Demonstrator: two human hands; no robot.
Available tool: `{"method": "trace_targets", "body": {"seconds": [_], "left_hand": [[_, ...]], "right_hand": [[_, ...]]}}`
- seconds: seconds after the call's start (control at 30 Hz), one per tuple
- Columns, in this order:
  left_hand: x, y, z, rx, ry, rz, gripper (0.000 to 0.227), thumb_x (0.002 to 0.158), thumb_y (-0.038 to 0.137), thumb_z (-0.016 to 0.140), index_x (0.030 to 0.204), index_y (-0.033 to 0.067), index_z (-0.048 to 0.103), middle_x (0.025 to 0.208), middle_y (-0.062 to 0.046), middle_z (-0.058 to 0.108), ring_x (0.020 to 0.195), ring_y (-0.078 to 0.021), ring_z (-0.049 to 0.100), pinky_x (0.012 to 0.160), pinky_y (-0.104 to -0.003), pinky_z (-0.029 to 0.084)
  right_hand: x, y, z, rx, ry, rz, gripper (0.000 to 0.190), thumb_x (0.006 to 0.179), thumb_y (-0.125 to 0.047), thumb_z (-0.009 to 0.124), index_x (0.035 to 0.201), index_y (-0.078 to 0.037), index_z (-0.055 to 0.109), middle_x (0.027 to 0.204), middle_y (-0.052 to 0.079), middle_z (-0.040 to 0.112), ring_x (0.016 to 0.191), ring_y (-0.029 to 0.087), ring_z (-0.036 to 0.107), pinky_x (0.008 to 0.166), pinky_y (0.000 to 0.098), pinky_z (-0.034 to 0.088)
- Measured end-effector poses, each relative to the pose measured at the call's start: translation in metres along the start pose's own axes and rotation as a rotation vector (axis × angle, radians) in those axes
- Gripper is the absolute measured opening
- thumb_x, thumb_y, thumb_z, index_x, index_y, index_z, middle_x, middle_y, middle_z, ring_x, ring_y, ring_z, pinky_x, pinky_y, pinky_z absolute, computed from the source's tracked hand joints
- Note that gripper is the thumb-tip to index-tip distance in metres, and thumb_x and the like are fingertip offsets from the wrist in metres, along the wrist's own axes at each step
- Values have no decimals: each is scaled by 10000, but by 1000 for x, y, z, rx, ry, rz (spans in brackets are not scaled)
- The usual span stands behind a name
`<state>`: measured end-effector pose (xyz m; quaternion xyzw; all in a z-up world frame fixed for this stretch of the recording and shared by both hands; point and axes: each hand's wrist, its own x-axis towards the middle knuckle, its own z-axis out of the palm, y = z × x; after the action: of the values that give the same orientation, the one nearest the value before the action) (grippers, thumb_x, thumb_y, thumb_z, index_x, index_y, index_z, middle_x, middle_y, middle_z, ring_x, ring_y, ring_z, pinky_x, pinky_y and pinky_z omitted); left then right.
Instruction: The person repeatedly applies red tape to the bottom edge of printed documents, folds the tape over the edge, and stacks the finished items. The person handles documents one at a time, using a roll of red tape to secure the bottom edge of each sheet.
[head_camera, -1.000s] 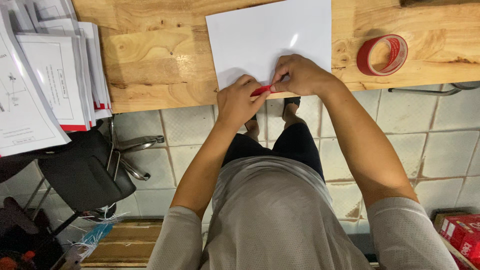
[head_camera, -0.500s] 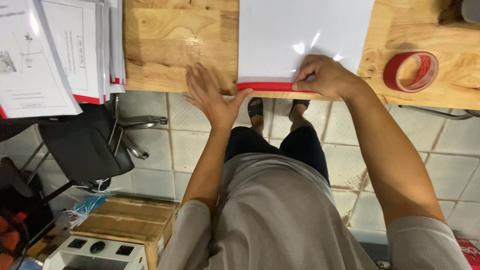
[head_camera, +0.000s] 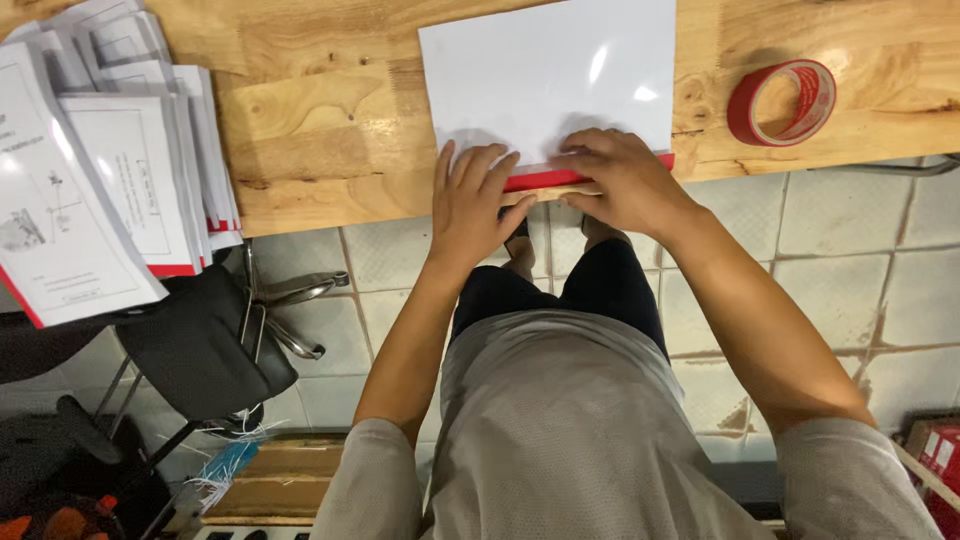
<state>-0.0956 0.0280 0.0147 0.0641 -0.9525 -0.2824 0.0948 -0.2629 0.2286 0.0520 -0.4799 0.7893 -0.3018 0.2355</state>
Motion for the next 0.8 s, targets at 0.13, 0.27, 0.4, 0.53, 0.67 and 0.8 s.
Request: {"method": "trace_targets", "body": {"seconds": [0.13, 0.27, 0.4, 0.53, 0.67, 0.8], "left_hand": [[31, 19, 8, -44, -70, 18, 292, 866, 308, 821, 1019, 77, 726, 1172, -64, 636, 1124, -279, 571, 1108, -505, 391], [34, 18, 8, -157, 2, 11, 169, 841, 237, 851, 817, 108, 745, 1079, -26, 643, 1018, -268, 573, 994, -432, 447], [36, 18, 13, -173, 34, -27, 167, 837, 249, 847, 826, 102, 768, 1043, 2, 678, 961, -236, 620, 1055, -444, 466], [37, 16, 16, -202, 20, -91, 157, 818, 243, 851, 804, 104, 781, 1006, 16, 712, 889, -197, 659, 1112, -478, 438], [39, 17, 22, -227, 26, -146, 146, 822, 233, 849, 816, 99, 790, 989, 35, 731, 856, -172, 671, 1134, -492, 430], [39, 17, 21, -246, 23, -169, 147, 812, 227, 859, 808, 96, 791, 977, 25, 737, 811, -173, 669, 1115, -480, 449]], "right_hand": [[-50, 26, -22, -130, 235, 10, 599, 791, -243, 874, 1300, 25, 706, 1457, 200, 537, 1397, 413, 454, 1167, 513, 357], [-70, 71, -20, 75, 257, 98, 244, 876, -211, 872, 1001, -73, 715, 1615, 148, 501, 1561, 386, 400, 1258, 530, 310], [-77, 99, -11, 199, 271, 180, 162, 873, -179, 872, 949, -88, 761, 1557, 96, 588, 1580, 353, 388, 1278, 502, 303], [-78, 104, 0, 252, 336, 193, 148, 908, -188, 865, 989, -105, 772, 1490, 88, 647, 1557, 324, 443, 1284, 470, 315], [-78, 105, 4, 239, 397, 231, 131, 927, -197, 870, 1015, -129, 801, 1386, 66, 710, 1508, 283, 504, 1269, 444, 344], [-77, 100, 9, 175, 424, 252, 143, 927, -205, 885, 1021, -126, 813, 1326, 60, 733, 1485, 274, 523, 1272, 467, 330]]}}
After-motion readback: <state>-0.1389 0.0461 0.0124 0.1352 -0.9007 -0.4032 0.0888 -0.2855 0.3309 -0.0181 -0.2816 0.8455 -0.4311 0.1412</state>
